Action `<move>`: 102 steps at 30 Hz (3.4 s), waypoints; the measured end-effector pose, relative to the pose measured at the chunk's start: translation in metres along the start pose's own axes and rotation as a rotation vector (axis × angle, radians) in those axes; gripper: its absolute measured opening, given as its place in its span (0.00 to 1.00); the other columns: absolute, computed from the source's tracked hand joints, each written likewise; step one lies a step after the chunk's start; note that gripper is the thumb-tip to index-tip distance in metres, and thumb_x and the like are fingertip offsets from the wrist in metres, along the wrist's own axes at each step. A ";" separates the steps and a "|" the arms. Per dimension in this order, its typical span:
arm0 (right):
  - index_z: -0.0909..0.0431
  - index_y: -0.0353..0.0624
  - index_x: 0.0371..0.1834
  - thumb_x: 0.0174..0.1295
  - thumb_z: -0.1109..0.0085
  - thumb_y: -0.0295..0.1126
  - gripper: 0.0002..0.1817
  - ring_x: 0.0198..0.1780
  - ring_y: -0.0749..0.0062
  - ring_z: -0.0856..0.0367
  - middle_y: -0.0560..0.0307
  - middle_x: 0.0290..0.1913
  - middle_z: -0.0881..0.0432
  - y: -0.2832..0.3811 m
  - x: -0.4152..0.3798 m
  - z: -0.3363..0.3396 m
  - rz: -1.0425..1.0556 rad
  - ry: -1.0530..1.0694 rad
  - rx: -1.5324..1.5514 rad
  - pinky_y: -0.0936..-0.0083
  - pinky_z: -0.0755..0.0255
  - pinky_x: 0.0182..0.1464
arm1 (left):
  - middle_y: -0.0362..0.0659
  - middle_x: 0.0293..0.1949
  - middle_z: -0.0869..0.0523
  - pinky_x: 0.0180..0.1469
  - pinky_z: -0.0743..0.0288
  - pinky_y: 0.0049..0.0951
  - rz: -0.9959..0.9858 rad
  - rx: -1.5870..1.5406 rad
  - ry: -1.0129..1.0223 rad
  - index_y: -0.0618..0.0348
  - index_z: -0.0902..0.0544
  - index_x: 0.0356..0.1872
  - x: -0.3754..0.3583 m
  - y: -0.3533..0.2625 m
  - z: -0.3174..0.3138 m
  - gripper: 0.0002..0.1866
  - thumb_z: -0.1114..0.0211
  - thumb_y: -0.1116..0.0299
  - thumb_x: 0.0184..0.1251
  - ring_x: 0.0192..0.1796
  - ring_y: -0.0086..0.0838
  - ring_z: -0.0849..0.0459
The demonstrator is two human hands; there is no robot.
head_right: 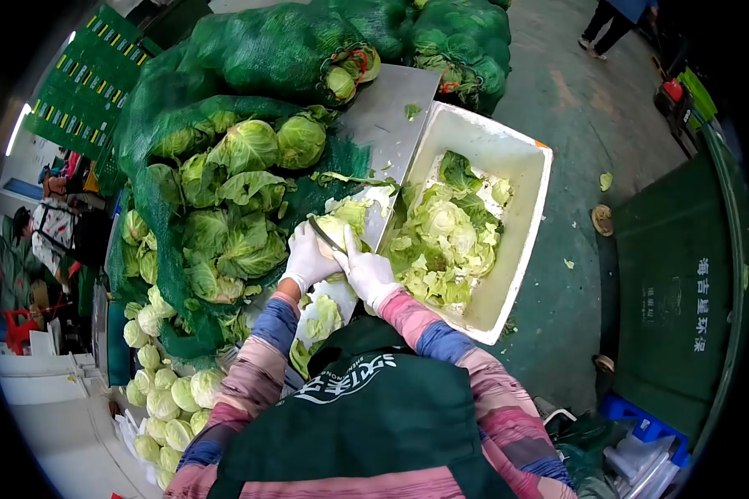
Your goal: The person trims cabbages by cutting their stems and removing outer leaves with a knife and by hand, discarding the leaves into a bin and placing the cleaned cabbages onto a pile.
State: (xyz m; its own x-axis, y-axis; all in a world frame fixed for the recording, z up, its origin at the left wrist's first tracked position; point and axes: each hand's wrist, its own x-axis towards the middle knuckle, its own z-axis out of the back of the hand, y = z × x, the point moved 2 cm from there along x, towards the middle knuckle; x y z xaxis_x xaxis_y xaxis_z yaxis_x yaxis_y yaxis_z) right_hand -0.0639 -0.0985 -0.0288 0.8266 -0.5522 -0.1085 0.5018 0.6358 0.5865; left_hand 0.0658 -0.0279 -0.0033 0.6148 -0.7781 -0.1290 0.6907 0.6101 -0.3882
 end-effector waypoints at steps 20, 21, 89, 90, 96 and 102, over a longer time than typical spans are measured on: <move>0.24 0.64 0.60 0.72 0.61 0.48 0.20 0.37 0.49 0.16 0.43 0.38 0.15 -0.062 0.074 0.021 -0.212 -0.184 0.160 0.57 0.24 0.42 | 0.60 0.66 0.40 0.69 0.40 0.44 0.085 -0.317 -0.156 0.68 0.48 0.70 -0.053 0.030 -0.013 0.65 0.17 0.52 0.30 0.66 0.54 0.37; 0.25 0.62 0.62 0.71 0.58 0.50 0.21 0.37 0.49 0.16 0.44 0.38 0.15 -0.076 0.070 0.039 -0.321 -0.096 0.162 0.57 0.25 0.43 | 0.60 0.67 0.42 0.70 0.41 0.44 -0.025 -0.363 -0.214 0.68 0.49 0.70 -0.059 0.033 -0.015 0.65 0.16 0.54 0.30 0.67 0.54 0.38; 0.29 0.41 0.65 0.56 0.44 0.67 0.44 0.42 0.52 0.15 0.37 0.42 0.16 -0.033 0.006 0.023 -0.073 0.076 0.428 0.66 0.24 0.47 | 0.46 0.70 0.35 0.64 0.33 0.57 0.590 -1.869 0.439 0.38 0.41 0.72 -0.066 0.023 -0.054 0.38 0.38 0.42 0.65 0.67 0.43 0.30; 0.26 0.41 0.63 0.56 0.44 0.67 0.43 0.42 0.52 0.15 0.38 0.43 0.16 -0.045 0.014 0.004 -0.032 0.059 0.346 0.66 0.24 0.48 | 0.45 0.69 0.34 0.65 0.32 0.54 0.608 -1.840 0.445 0.40 0.42 0.73 -0.073 0.015 -0.053 0.38 0.38 0.42 0.65 0.67 0.42 0.30; 0.16 0.41 0.35 0.62 0.48 0.62 0.31 0.35 0.52 0.19 0.43 0.32 0.16 -0.048 0.041 0.011 -0.186 0.088 0.494 0.62 0.27 0.41 | 0.60 0.71 0.46 0.71 0.40 0.40 -0.085 -0.400 -0.220 0.61 0.53 0.74 -0.057 0.003 -0.032 0.69 0.15 0.56 0.30 0.70 0.54 0.39; 0.29 0.39 0.61 0.69 0.54 0.54 0.30 0.24 0.57 0.19 0.47 0.24 0.18 -0.036 0.022 0.027 -0.100 0.001 0.400 0.62 0.27 0.30 | 0.62 0.62 0.37 0.67 0.36 0.41 -0.022 -0.380 -0.069 0.66 0.44 0.70 -0.023 0.013 -0.009 0.62 0.17 0.54 0.31 0.65 0.53 0.34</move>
State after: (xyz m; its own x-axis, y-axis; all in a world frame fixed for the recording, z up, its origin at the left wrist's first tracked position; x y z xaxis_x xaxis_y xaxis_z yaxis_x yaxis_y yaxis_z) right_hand -0.0707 -0.1484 -0.0308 0.7790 -0.6001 -0.1818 0.4415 0.3192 0.8386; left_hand 0.0570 -0.0030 -0.0134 0.6344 -0.7707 -0.0599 0.5217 0.4840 -0.7025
